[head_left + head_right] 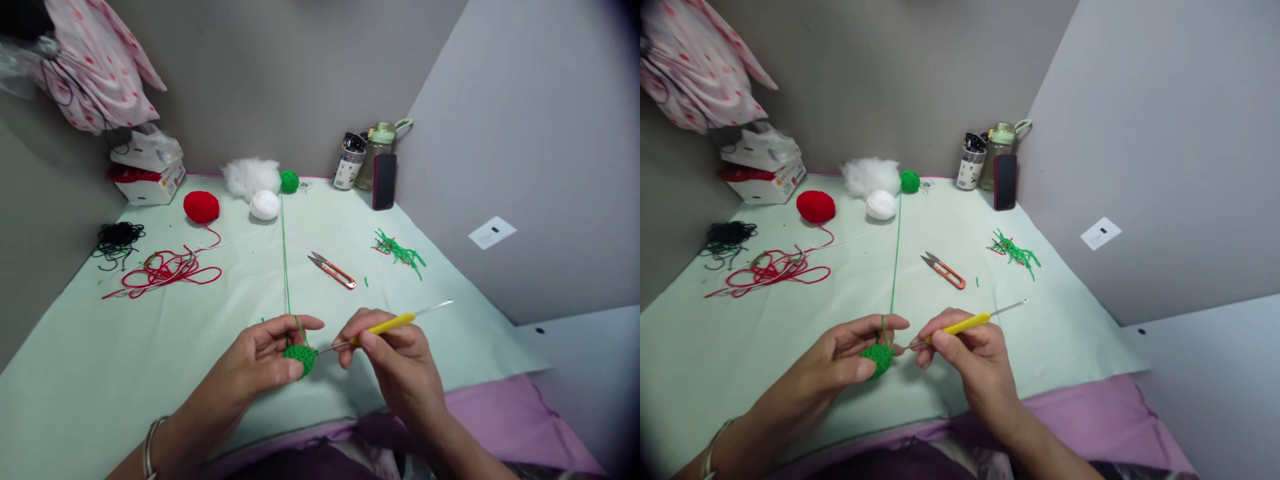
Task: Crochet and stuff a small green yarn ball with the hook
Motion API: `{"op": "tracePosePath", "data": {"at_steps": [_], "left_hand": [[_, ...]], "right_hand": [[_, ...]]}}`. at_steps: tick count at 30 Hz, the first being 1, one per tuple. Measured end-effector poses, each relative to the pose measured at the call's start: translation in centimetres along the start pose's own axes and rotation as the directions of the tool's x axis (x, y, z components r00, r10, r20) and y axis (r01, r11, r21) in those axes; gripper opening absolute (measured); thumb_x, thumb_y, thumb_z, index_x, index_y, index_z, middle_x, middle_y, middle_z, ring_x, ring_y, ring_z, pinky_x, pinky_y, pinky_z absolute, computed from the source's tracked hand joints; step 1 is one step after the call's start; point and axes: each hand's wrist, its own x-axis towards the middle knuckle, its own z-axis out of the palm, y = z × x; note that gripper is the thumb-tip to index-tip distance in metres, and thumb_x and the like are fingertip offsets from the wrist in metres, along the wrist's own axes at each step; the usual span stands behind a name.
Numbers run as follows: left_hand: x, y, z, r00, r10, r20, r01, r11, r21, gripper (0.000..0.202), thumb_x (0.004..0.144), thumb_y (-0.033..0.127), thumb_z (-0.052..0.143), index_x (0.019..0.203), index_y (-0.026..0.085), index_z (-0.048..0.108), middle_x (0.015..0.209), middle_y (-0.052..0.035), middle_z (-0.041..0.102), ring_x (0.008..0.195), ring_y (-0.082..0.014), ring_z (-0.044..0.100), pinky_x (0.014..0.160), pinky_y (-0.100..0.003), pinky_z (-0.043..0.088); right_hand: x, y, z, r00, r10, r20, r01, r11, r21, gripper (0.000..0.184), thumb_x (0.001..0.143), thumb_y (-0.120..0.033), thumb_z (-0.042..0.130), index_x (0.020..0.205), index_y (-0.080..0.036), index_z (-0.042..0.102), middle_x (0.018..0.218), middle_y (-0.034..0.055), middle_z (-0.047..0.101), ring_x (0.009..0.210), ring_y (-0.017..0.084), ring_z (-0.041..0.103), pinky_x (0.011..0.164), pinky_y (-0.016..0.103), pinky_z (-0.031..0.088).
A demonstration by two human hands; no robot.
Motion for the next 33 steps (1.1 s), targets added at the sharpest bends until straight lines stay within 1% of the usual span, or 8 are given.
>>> {"op": "tracePosePath", "data": {"at_steps": [4, 8, 11, 17, 21, 25, 29, 33], "left_hand": [[0.1, -0.1, 0.0, 1.000, -0.007, -0.007, 0.007, 1.000, -0.014, 0.040, 0.075, 0.036, 0.086, 0.114, 0.026, 0.084, 0.094, -0.0031, 0.067, 0.090, -0.0208, 0.059, 0.085, -0.034, 0.044], [0.4, 0.1, 1.0, 1.000, 0.006, 0.025, -0.002, 0.987, -0.158, 0.037, 0.082, 0.036, 0.082, 0.117, 0.024, 0.084, 0.090, -0.0023, 0.068, 0.083, -0.0183, 0.062, 0.085, -0.033, 0.048], [0.5, 0.3, 1.7, 0.999, 0.013, 0.040, -0.004, 0.973, -0.231, 0.035, 0.087, 0.036, 0.080, 0.120, 0.023, 0.083, 0.087, -0.0026, 0.071, 0.078, -0.0161, 0.064, 0.083, -0.031, 0.051], [0.6, 0.4, 1.9, 1.000, 0.018, 0.023, -0.012, 0.967, -0.253, 0.037, 0.085, 0.035, 0.080, 0.119, 0.022, 0.083, 0.083, -0.0018, 0.067, 0.073, -0.0142, 0.063, 0.072, -0.026, 0.050], [0.5, 0.5, 1.7, 1.000, 0.008, -0.002, -0.008, 0.977, -0.211, 0.034, 0.081, 0.037, 0.081, 0.108, 0.018, 0.085, 0.075, -0.0001, 0.062, 0.065, -0.0119, 0.058, 0.064, -0.023, 0.045], [0.3, 0.6, 1.4, 1.000, 0.007, 0.020, -0.003, 0.982, -0.188, 0.036, 0.082, 0.042, 0.081, 0.109, 0.018, 0.085, 0.073, -0.0006, 0.063, 0.067, -0.0137, 0.060, 0.064, -0.024, 0.044], [0.2, 0.2, 1.3, 1.000, 0.001, -0.003, -0.002, 0.980, -0.197, 0.036, 0.090, 0.042, 0.079, 0.121, 0.024, 0.082, 0.088, -0.0030, 0.073, 0.082, -0.0157, 0.067, 0.079, -0.026, 0.050], [0.0, -0.5, 1.5, 0.993, 0.112, -0.045, -0.118, 0.983, -0.144, 0.035, 0.090, 0.037, 0.082, 0.125, 0.031, 0.081, 0.107, -0.0033, 0.081, 0.107, -0.0204, 0.070, 0.103, -0.033, 0.049]], "right_hand": [[0.4, 0.0, 0.4, 0.996, 0.091, -0.012, -0.089, 0.991, 0.104, 0.016, 0.093, -0.034, 0.079, 0.089, -0.020, 0.085, 0.075, 0.0033, 0.077, 0.058, 0.013, 0.071, 0.060, 0.025, 0.062], [0.7, 0.2, 1.0, 0.987, 0.159, -0.024, -0.150, 0.964, 0.218, 0.017, 0.092, -0.036, 0.080, 0.088, -0.020, 0.083, 0.071, 0.0026, 0.076, 0.055, 0.013, 0.068, 0.057, 0.026, 0.061], [0.7, 0.5, 1.4, 0.987, 0.157, -0.033, -0.143, 0.955, 0.260, 0.017, 0.092, -0.037, 0.080, 0.089, -0.020, 0.081, 0.072, 0.0019, 0.074, 0.056, 0.013, 0.067, 0.057, 0.026, 0.062], [0.9, 0.5, 1.5, 0.991, 0.107, -0.082, -0.086, 0.971, 0.225, 0.015, 0.091, -0.035, 0.081, 0.088, -0.020, 0.083, 0.075, 0.0024, 0.075, 0.059, 0.012, 0.069, 0.059, 0.023, 0.061], [1.1, 0.0, 1.2, 0.986, 0.144, -0.085, -0.129, 0.980, 0.152, 0.019, 0.087, -0.038, 0.085, 0.084, -0.019, 0.084, 0.072, 0.0038, 0.077, 0.055, 0.013, 0.068, 0.056, 0.025, 0.059], [1.2, -0.1, 1.0, 0.988, 0.144, -0.063, -0.135, 0.982, 0.134, 0.022, 0.088, -0.040, 0.085, 0.084, -0.019, 0.083, 0.072, 0.0043, 0.077, 0.054, 0.013, 0.067, 0.056, 0.026, 0.059], [1.1, 0.3, 1.4, 0.991, 0.115, -0.065, -0.102, 0.980, 0.168, 0.020, 0.089, -0.040, 0.083, 0.086, -0.020, 0.082, 0.071, 0.0027, 0.075, 0.055, 0.013, 0.067, 0.055, 0.025, 0.058], [0.8, 0.9, 2.0, 0.991, 0.129, -0.043, -0.115, 0.964, 0.240, 0.016, 0.091, -0.038, 0.082, 0.089, -0.022, 0.082, 0.073, 0.0006, 0.075, 0.057, 0.011, 0.066, 0.061, 0.023, 0.059]]}}
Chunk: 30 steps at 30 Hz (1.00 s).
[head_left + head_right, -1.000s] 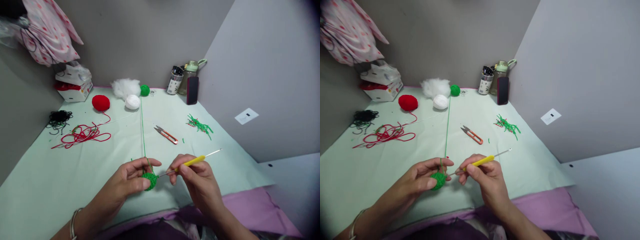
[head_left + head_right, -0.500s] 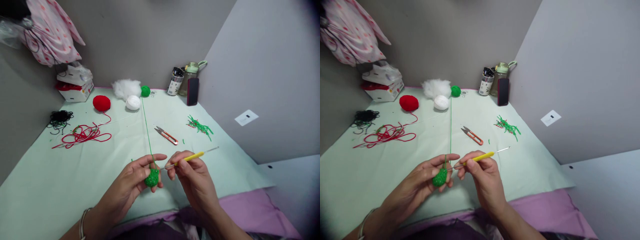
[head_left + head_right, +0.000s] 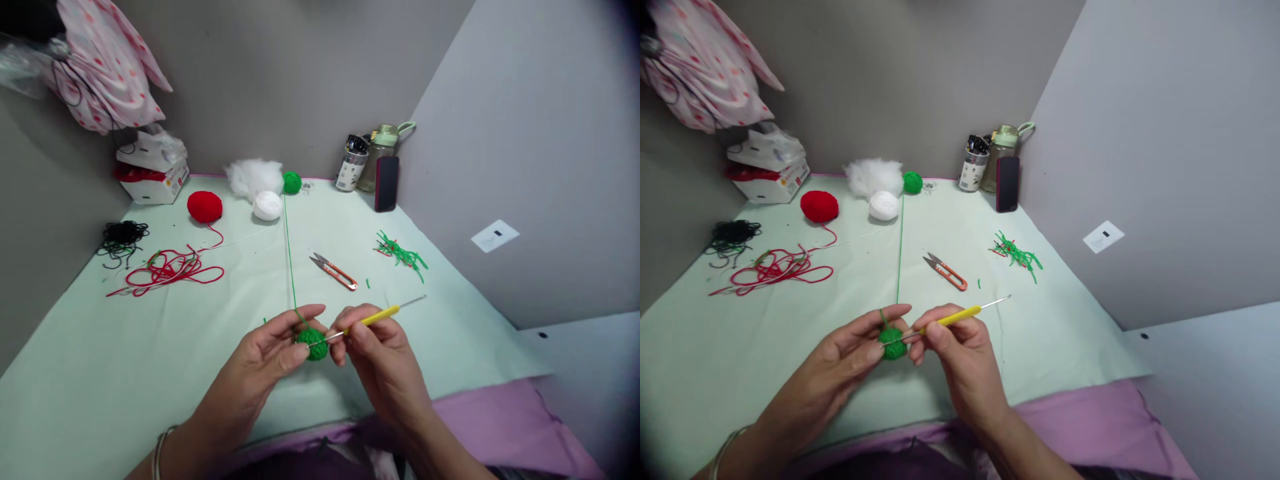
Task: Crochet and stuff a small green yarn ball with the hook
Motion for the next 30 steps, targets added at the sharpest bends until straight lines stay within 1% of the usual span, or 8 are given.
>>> {"op": "tracePosePath", "data": {"at_steps": [5, 9, 13, 18, 20, 22, 27, 30], "left_hand": [[-0.2, 0.1, 0.1, 0.990, 0.067, -0.125, -0.039, 0.977, 0.210, 0.036, 0.084, 0.043, 0.087, 0.119, 0.031, 0.084, 0.108, -0.0055, 0.083, 0.110, -0.0270, 0.071, 0.107, -0.042, 0.050], [-0.1, 0.5, 0.1, 0.976, 0.129, -0.173, -0.063, 0.937, 0.342, 0.036, 0.084, 0.044, 0.087, 0.118, 0.033, 0.085, 0.105, -0.0037, 0.082, 0.110, -0.0264, 0.069, 0.112, -0.041, 0.047], [0.1, 0.1, 0.4, 0.992, 0.049, -0.120, -0.032, 0.990, 0.138, 0.046, 0.081, 0.036, 0.090, 0.126, 0.032, 0.081, 0.103, -0.0026, 0.078, 0.102, -0.0216, 0.070, 0.098, -0.033, 0.055], [-0.1, -0.7, 1.1, 0.988, 0.033, -0.153, -0.035, 0.999, -0.007, 0.046, 0.081, 0.034, 0.091, 0.126, 0.029, 0.081, 0.101, -0.0020, 0.076, 0.102, -0.0199, 0.069, 0.098, -0.029, 0.052], [-0.2, -0.9, 1.3, 0.990, 0.011, -0.138, -0.017, 0.999, -0.037, 0.045, 0.082, 0.035, 0.090, 0.125, 0.028, 0.081, 0.104, -0.0031, 0.078, 0.106, -0.0211, 0.068, 0.100, -0.030, 0.051], [-0.2, -1.0, 1.3, 0.994, -0.010, -0.107, 0.004, 0.998, -0.058, 0.045, 0.082, 0.037, 0.089, 0.125, 0.028, 0.081, 0.106, -0.0042, 0.078, 0.107, -0.0221, 0.067, 0.100, -0.031, 0.050], [-0.2, -1.1, 1.3, 0.993, 0.004, -0.119, -0.010, 0.998, -0.058, 0.049, 0.083, 0.038, 0.088, 0.130, 0.025, 0.079, 0.106, -0.0062, 0.075, 0.106, -0.0240, 0.066, 0.102, -0.035, 0.048], [-0.1, -1.1, 1.3, 0.991, 0.016, -0.135, -0.022, 0.999, -0.041, 0.048, 0.082, 0.035, 0.088, 0.128, 0.025, 0.079, 0.104, -0.0062, 0.074, 0.106, -0.0239, 0.065, 0.101, -0.035, 0.048]], "right_hand": [[-0.1, 0.5, -0.4, 0.993, -0.047, 0.107, 0.039, 0.997, 0.071, 0.008, 0.089, -0.033, 0.084, 0.090, -0.026, 0.083, 0.081, -0.0001, 0.076, 0.061, 0.010, 0.068, 0.064, 0.023, 0.058], [-0.4, 0.1, -1.3, 0.965, -0.181, 0.188, 0.216, 0.959, -0.186, 0.007, 0.093, -0.029, 0.081, 0.099, -0.029, 0.085, 0.090, 0.0031, 0.077, 0.070, 0.013, 0.073, 0.066, 0.025, 0.061], [-1.0, -0.4, -1.4, 0.887, -0.381, 0.261, 0.461, 0.702, -0.542, 0.026, 0.100, -0.014, 0.070, 0.113, -0.031, 0.084, 0.099, 0.0052, 0.078, 0.086, 0.015, 0.076, 0.073, 0.025, 0.063], [-1.2, 0.0, -1.0, 0.785, -0.507, 0.355, 0.602, 0.489, -0.632, 0.040, 0.098, -0.002, 0.064, 0.124, -0.027, 0.080, 0.105, 0.0072, 0.078, 0.089, 0.017, 0.076, 0.074, 0.026, 0.063], [-1.1, 0.4, -1.0, 0.771, -0.524, 0.362, 0.614, 0.461, -0.640, 0.043, 0.097, 0.000, 0.064, 0.126, -0.027, 0.080, 0.108, 0.0081, 0.078, 0.092, 0.018, 0.076, 0.074, 0.028, 0.063], [-1.0, 0.6, -1.0, 0.801, -0.503, 0.325, 0.582, 0.528, -0.618, 0.042, 0.097, -0.002, 0.064, 0.125, -0.029, 0.080, 0.106, 0.0073, 0.078, 0.089, 0.018, 0.075, 0.073, 0.028, 0.063], [-0.3, 1.2, -0.8, 0.932, -0.343, 0.117, 0.361, 0.851, -0.382, 0.023, 0.097, -0.016, 0.073, 0.106, -0.033, 0.086, 0.093, 0.0029, 0.075, 0.077, 0.015, 0.072, 0.065, 0.026, 0.060], [0.1, 1.7, -1.1, 0.962, -0.264, 0.074, 0.274, 0.918, -0.286, 0.013, 0.095, -0.024, 0.078, 0.099, -0.032, 0.087, 0.090, 0.0028, 0.075, 0.078, 0.016, 0.070, 0.067, 0.026, 0.058]]}}
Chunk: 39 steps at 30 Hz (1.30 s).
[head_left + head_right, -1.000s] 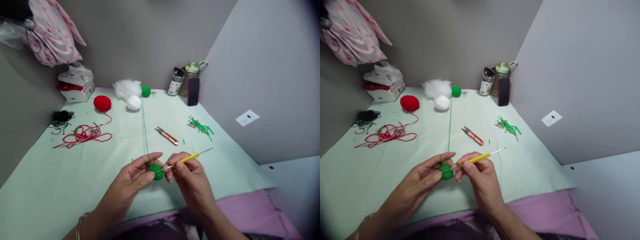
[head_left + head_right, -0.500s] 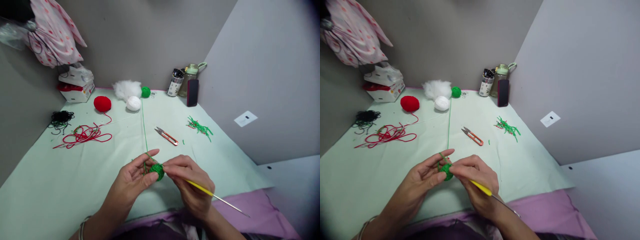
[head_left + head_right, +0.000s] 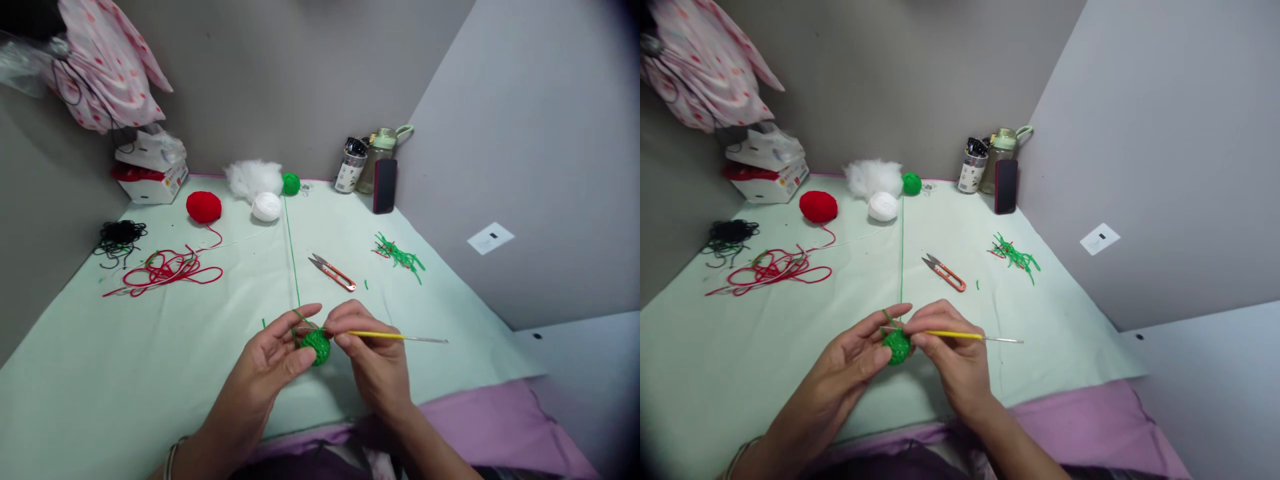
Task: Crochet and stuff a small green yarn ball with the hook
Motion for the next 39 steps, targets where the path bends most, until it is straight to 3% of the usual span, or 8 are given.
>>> {"op": "tracePosePath", "data": {"at_steps": [4, 11, 15, 19, 26, 31, 37, 39], "left_hand": [[0.3, 0.1, -0.4, 0.998, 0.061, -0.025, -0.059, 0.997, 0.041, 0.044, 0.082, 0.034, 0.089, 0.125, 0.027, 0.080, 0.104, -0.0045, 0.075, 0.103, -0.0218, 0.067, 0.098, -0.033, 0.051], [0.6, 0.2, -0.9, 0.992, 0.118, -0.049, -0.113, 0.989, 0.098, 0.044, 0.082, 0.035, 0.090, 0.124, 0.028, 0.080, 0.102, -0.0034, 0.074, 0.099, -0.0202, 0.067, 0.096, -0.031, 0.053], [0.4, 0.2, -0.3, 0.989, 0.129, -0.078, -0.124, 0.990, 0.069, 0.038, 0.082, 0.036, 0.089, 0.119, 0.027, 0.083, 0.097, -0.0025, 0.073, 0.091, -0.0186, 0.067, 0.092, -0.031, 0.055], [0.3, 0.2, -0.3, 0.993, 0.106, -0.056, -0.103, 0.993, 0.054, 0.037, 0.084, 0.035, 0.088, 0.119, 0.030, 0.083, 0.097, -0.0017, 0.075, 0.094, -0.0184, 0.070, 0.093, -0.030, 0.054], [0.4, -0.2, -0.9, 0.993, 0.115, -0.014, -0.112, 0.987, 0.117, 0.019, 0.090, 0.035, 0.082, 0.106, 0.025, 0.082, 0.093, -0.0034, 0.079, 0.092, -0.0201, 0.071, 0.092, -0.031, 0.052], [0.6, -0.4, -1.0, 0.991, 0.137, 0.007, -0.137, 0.983, 0.122, 0.015, 0.090, 0.034, 0.082, 0.101, 0.024, 0.079, 0.093, -0.0024, 0.076, 0.091, -0.0183, 0.068, 0.088, -0.028, 0.051], [0.4, 0.2, -0.5, 0.986, 0.167, -0.010, -0.163, 0.973, 0.164, 0.013, 0.088, 0.032, 0.082, 0.095, 0.021, 0.079, 0.094, -0.0036, 0.072, 0.089, -0.0201, 0.064, 0.084, -0.030, 0.049], [0.4, 0.1, -0.4, 0.980, 0.197, -0.018, -0.190, 0.960, 0.205, 0.012, 0.089, 0.032, 0.081, 0.095, 0.021, 0.079, 0.095, -0.0038, 0.070, 0.088, -0.0203, 0.063, 0.083, -0.030, 0.049]], "right_hand": [[0.0, 0.5, -0.4, 1.000, 0.029, 0.007, -0.029, 0.999, 0.043, 0.010, 0.097, -0.030, 0.077, 0.100, -0.029, 0.086, 0.090, 0.0039, 0.076, 0.085, 0.016, 0.069, 0.075, 0.028, 0.057], [-0.2, 0.0, -0.2, 0.999, 0.046, -0.002, -0.045, 0.984, 0.171, 0.017, 0.104, -0.029, 0.067, 0.104, -0.026, 0.083, 0.092, 0.0035, 0.072, 0.077, 0.015, 0.073, 0.069, 0.029, 0.060], [-0.9, -0.7, 0.1, 0.994, -0.100, -0.041, 0.098, 0.994, -0.056, 0.020, 0.106, -0.022, 0.062, 0.108, -0.027, 0.082, 0.092, 0.0034, 0.074, 0.084, 0.016, 0.072, 0.076, 0.030, 0.060], [-1.3, -1.2, 0.1, 0.977, -0.212, 0.010, 0.208, 0.946, -0.248, 0.024, 0.105, -0.016, 0.061, 0.115, -0.026, 0.080, 0.097, 0.0048, 0.078, 0.095, 0.018, 0.070, 0.082, 0.030, 0.059], [-1.0, -0.8, 0.0, 0.999, -0.011, -0.052, 0.013, 0.999, 0.047, 0.022, 0.108, -0.025, 0.058, 0.105, -0.026, 0.080, 0.095, 0.0038, 0.074, 0.084, 0.017, 0.074, 0.078, 0.032, 0.063], [-1.2, -0.9, 0.3, 0.993, -0.060, -0.103, 0.059, 0.998, -0.018, 0.022, 0.108, -0.024, 0.058, 0.105, -0.024, 0.080, 0.094, 0.0045, 0.073, 0.086, 0.018, 0.074, 0.079, 0.032, 0.064], [-1.0, -0.9, 0.0, 0.996, 0.056, -0.067, -0.050, 0.994, 0.094, 0.022, 0.108, -0.029, 0.058, 0.101, -0.024, 0.079, 0.093, 0.0036, 0.073, 0.083, 0.017, 0.075, 0.077, 0.031, 0.066], [-0.9, -1.0, -0.1, 0.997, 0.042, -0.063, -0.039, 0.998, 0.049, 0.023, 0.109, -0.028, 0.056, 0.101, -0.025, 0.078, 0.091, 0.0034, 0.073, 0.083, 0.017, 0.074, 0.077, 0.033, 0.065]]}}
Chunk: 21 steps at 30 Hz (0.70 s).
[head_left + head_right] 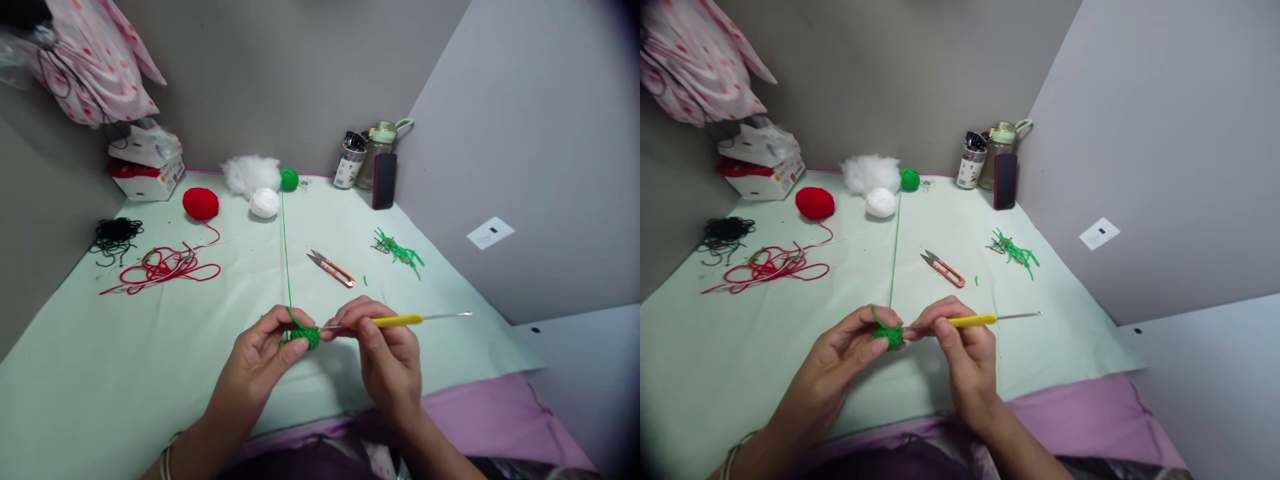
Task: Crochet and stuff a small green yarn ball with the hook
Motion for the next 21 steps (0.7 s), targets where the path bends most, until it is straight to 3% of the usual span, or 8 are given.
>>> {"op": "tracePosePath", "data": {"at_steps": [2, 6, 9, 15, 21], "left_hand": [[0.0, -0.3, 0.2, 0.997, 0.065, -0.044, -0.063, 0.997, 0.041, 0.009, 0.090, 0.029, 0.080, 0.094, 0.022, 0.079, 0.095, -0.0034, 0.069, 0.090, -0.0198, 0.063, 0.084, -0.028, 0.050], [0.0, -1.0, 0.7, 0.981, 0.170, -0.098, -0.164, 0.984, 0.063, 0.004, 0.087, 0.023, 0.083, 0.089, 0.024, 0.080, 0.095, -0.0025, 0.068, 0.099, -0.0199, 0.065, 0.090, -0.026, 0.053], [0.0, -1.2, 0.9, 0.989, 0.121, -0.080, -0.122, 0.993, -0.003, 0.007, 0.086, 0.025, 0.085, 0.091, 0.023, 0.081, 0.094, -0.0024, 0.072, 0.097, -0.0191, 0.067, 0.090, -0.027, 0.054], [-0.1, -0.7, 0.6, 0.994, -0.106, -0.033, 0.097, 0.971, -0.221, 0.015, 0.087, 0.030, 0.086, 0.099, 0.022, 0.080, 0.093, -0.0022, 0.076, 0.091, -0.0177, 0.070, 0.090, -0.030, 0.059], [0.0, -0.4, 0.2, 0.988, -0.154, 0.020, 0.153, 0.942, -0.299, 0.016, 0.088, 0.032, 0.085, 0.100, 0.023, 0.081, 0.093, -0.0025, 0.078, 0.088, -0.0179, 0.075, 0.088, -0.031, 0.061]], "right_hand": [[-0.1, -0.1, -0.1, 0.997, -0.082, 0.010, 0.083, 0.986, -0.143, 0.024, 0.109, -0.023, 0.054, 0.104, -0.026, 0.078, 0.092, 0.0043, 0.074, 0.086, 0.019, 0.073, 0.080, 0.035, 0.063], [-0.6, 0.0, -0.2, 0.959, -0.261, 0.108, 0.282, 0.875, -0.394, 0.028, 0.105, -0.012, 0.058, 0.116, -0.028, 0.078, 0.103, 0.0057, 0.079, 0.100, 0.020, 0.071, 0.087, 0.035, 0.059], [-0.5, 0.2, 0.0, 0.964, -0.245, 0.103, 0.266, 0.900, -0.344, 0.027, 0.105, -0.014, 0.060, 0.116, -0.030, 0.079, 0.104, 0.0049, 0.080, 0.101, 0.020, 0.071, 0.087, 0.034, 0.059], [0.3, 0.5, 0.1, 0.990, -0.118, -0.076, 0.114, 0.992, -0.057, 0.021, 0.107, -0.029, 0.061, 0.104, -0.026, 0.081, 0.094, 0.0054, 0.076, 0.089, 0.020, 0.073, 0.079, 0.035, 0.063], [0.5, 0.4, 0.0, 0.996, -0.085, -0.036, 0.084, 0.996, -0.028, 0.019, 0.107, -0.031, 0.062, 0.103, -0.026, 0.080, 0.094, 0.0050, 0.076, 0.089, 0.020, 0.074, 0.081, 0.036, 0.063]]}}
